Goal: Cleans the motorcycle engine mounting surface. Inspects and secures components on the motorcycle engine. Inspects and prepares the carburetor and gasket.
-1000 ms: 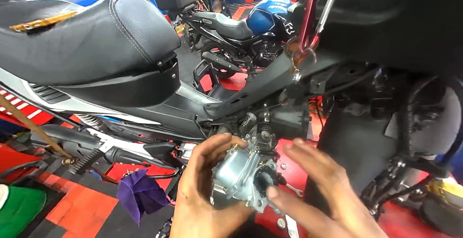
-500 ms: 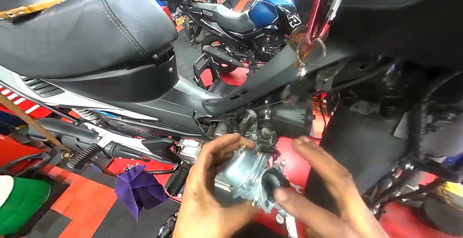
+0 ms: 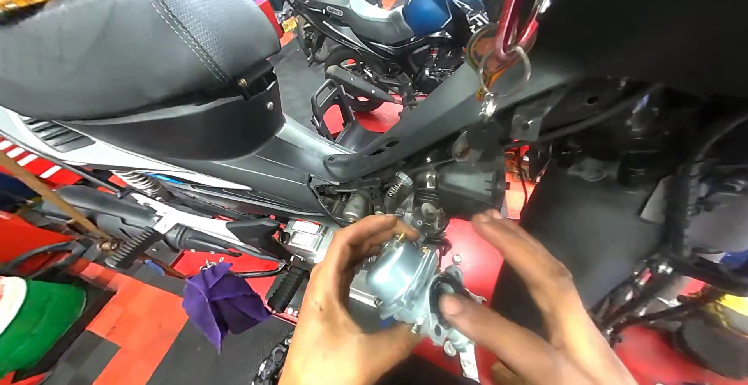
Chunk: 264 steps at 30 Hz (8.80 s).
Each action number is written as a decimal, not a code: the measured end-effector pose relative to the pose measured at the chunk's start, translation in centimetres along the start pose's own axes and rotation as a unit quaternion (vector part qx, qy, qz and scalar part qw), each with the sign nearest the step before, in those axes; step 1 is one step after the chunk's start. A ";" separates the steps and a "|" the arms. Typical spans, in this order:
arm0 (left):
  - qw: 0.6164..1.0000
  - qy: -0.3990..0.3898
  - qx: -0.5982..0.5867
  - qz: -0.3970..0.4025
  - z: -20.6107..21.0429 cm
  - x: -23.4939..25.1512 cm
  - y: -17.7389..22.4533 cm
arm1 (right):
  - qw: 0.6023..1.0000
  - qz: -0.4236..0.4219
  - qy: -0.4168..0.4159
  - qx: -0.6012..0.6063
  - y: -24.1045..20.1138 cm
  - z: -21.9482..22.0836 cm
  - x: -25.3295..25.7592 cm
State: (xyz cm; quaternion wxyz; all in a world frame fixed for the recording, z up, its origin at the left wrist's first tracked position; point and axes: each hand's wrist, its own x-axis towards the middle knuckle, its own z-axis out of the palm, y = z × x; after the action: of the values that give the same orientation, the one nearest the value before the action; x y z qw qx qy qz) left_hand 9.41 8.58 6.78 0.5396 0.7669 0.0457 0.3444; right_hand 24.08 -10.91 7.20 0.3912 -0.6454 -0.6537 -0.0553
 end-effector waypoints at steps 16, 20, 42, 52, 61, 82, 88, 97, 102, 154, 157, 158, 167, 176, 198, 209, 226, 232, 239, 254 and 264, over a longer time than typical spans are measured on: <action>1.000 -0.021 -0.005 0.011 0.2 0.4 0.4 | 1.000 -0.013 0.009 -0.015 0.5 0.0 0.0; 1.000 -0.024 -0.002 0.010 0.2 0.4 0.2 | 1.000 -0.013 0.007 -0.021 0.6 0.0 0.1; 1.000 -0.025 0.017 0.008 0.2 0.5 0.0 | 0.998 0.006 0.026 -0.062 0.9 -0.3 -0.8; 1.000 -0.018 0.007 0.014 -0.1 0.6 0.0 | 0.998 0.000 0.036 -0.060 1.1 -0.2 -1.4; 1.000 -0.011 0.005 0.017 -0.2 0.6 0.0 | 0.997 0.005 0.028 -0.066 0.8 0.2 -1.4; 1.000 0.017 -0.020 0.004 -0.3 0.2 -0.1 | 0.998 -0.014 0.044 -0.047 0.7 0.6 -1.2; 1.000 0.022 -0.011 0.005 -0.3 0.2 0.0 | 0.998 -0.008 0.038 -0.040 0.5 0.6 -0.9; 1.000 0.020 -0.013 -0.001 -0.3 0.1 -0.3 | 0.999 -0.020 0.014 -0.033 0.5 0.9 -0.2; 1.000 0.017 -0.011 -0.001 -0.2 0.0 -0.3 | 0.999 -0.024 0.013 -0.028 0.5 1.0 0.2; 1.000 0.012 -0.007 -0.010 0.4 -0.2 -0.4 | 0.998 -0.010 0.006 -0.062 1.4 0.9 0.1; 1.000 0.011 -0.009 -0.006 0.4 -0.2 -0.6 | 0.998 -0.005 0.010 -0.061 1.4 0.8 0.1; 1.000 0.011 -0.008 -0.006 0.4 -0.2 -0.6 | 0.998 -0.004 0.005 -0.062 1.4 0.8 0.1; 1.000 0.011 -0.014 -0.011 0.1 -0.4 -0.8 | 0.998 0.005 0.014 -0.059 1.5 0.7 -0.2; 1.000 0.024 -0.013 -0.014 -0.1 -0.3 -0.6 | 0.998 0.004 0.026 -0.049 1.8 0.7 -1.2; 0.999 0.037 0.003 -0.006 0.1 -0.6 -0.8 | 1.000 0.005 -0.001 -0.002 1.2 1.6 -1.9; 1.000 0.022 -0.006 -0.005 0.5 -0.5 -0.7 | 1.000 -0.003 0.008 -0.007 0.7 1.5 -1.5; 1.000 0.016 -0.016 -0.015 0.2 0.1 -0.6 | 0.999 0.001 0.043 0.000 1.3 1.1 -2.0; 1.000 0.010 -0.023 -0.013 -0.1 0.3 -0.7 | 0.999 0.019 0.032 -0.027 2.4 1.4 -1.9; 0.999 0.016 -0.034 -0.014 -0.3 0.3 -1.1 | 0.999 0.020 0.046 -0.012 2.8 1.7 -1.7; 0.973 -0.092 -0.199 -0.064 -0.5 -0.9 -3.0 | 0.954 0.020 0.124 0.274 1.2 0.2 -1.7; 0.970 -0.143 -0.175 -0.095 -0.2 -2.5 -3.1 | 0.981 -0.021 0.014 0.191 1.2 1.6 -2.6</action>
State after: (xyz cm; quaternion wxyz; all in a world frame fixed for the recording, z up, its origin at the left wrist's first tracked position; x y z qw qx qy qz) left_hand 8.38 8.90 2.96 0.6964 0.6942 -0.0197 0.1807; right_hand 24.13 -11.89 4.08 0.5152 -0.5439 -0.6602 0.0529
